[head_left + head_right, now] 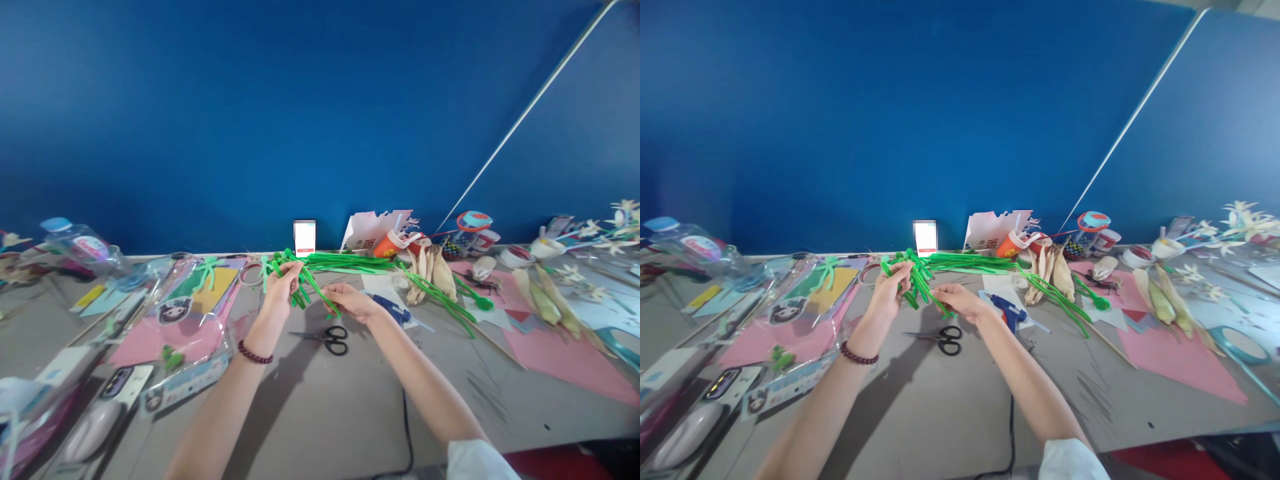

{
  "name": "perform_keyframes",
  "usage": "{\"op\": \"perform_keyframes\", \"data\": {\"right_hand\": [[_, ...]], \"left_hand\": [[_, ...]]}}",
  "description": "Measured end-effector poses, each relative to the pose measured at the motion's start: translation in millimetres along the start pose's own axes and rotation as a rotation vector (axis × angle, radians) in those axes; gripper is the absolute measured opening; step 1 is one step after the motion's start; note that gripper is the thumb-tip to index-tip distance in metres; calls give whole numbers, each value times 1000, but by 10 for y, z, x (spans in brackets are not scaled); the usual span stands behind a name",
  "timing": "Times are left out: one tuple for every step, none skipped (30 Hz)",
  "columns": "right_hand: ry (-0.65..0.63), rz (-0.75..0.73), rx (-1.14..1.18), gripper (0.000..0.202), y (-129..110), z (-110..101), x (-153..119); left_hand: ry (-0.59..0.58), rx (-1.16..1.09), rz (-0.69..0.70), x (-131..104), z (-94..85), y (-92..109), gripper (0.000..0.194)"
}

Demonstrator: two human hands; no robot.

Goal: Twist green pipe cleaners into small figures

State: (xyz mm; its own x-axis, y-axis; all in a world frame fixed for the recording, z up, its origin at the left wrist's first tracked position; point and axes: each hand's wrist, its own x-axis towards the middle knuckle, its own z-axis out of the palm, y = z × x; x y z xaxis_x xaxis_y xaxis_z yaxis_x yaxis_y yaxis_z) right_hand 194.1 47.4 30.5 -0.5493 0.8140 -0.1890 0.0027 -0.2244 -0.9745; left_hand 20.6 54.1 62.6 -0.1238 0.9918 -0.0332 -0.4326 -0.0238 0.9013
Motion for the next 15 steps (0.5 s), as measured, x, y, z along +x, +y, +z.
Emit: {"op": "perform_keyframes", "data": {"right_hand": [[3, 2, 6, 44, 9, 0, 6], [12, 6, 6, 44, 13, 1, 9], [25, 8, 3, 44, 12, 6, 10], [39, 7, -8, 44, 6, 13, 9], [54, 2, -23, 45, -6, 25, 5], [70, -5, -37, 45, -22, 39, -1], [91, -12, -45, 47, -42, 57, -10], [109, -18, -47, 49, -63, 78, -22], [121, -22, -42, 51, -86, 100, -35], [125, -25, -35, 54, -107, 123, -48], [118, -35, -30, 55, -127, 146, -62], [102, -52, -36, 54, -145, 168, -74], [90, -73, -55, 53, -160, 188, -84], [98, -101, -83, 50, -172, 205, -90], [127, -136, -116, 47, -181, 220, -93]], "left_hand": [[4, -2, 2, 10, -10, 12, 29], [8, -1, 3, 20, -19, 21, 29], [11, 3, 3, 31, -27, 29, 30], [10, 8, 1, 42, -35, 33, 31], [5, 13, 1, 53, -41, 34, 31], [-4, 18, 0, 61, -47, 32, 32], [-19, 25, 0, 65, -51, 28, 32], [-36, 34, 2, 64, -52, 21, 33], [-56, 52, 3, 57, -49, 12, 33], [-76, 79, 2, 44, -43, 3, 34], [-96, 113, -3, 24, -32, -8, 34], [-118, 150, -10, -1, -16, -20, 34], [-143, 186, -16, -30, 3, -32, 35], [-176, 213, -24, -61, 25, -43, 35], [-213, 232, -29, -90, 49, -53, 36]]}}
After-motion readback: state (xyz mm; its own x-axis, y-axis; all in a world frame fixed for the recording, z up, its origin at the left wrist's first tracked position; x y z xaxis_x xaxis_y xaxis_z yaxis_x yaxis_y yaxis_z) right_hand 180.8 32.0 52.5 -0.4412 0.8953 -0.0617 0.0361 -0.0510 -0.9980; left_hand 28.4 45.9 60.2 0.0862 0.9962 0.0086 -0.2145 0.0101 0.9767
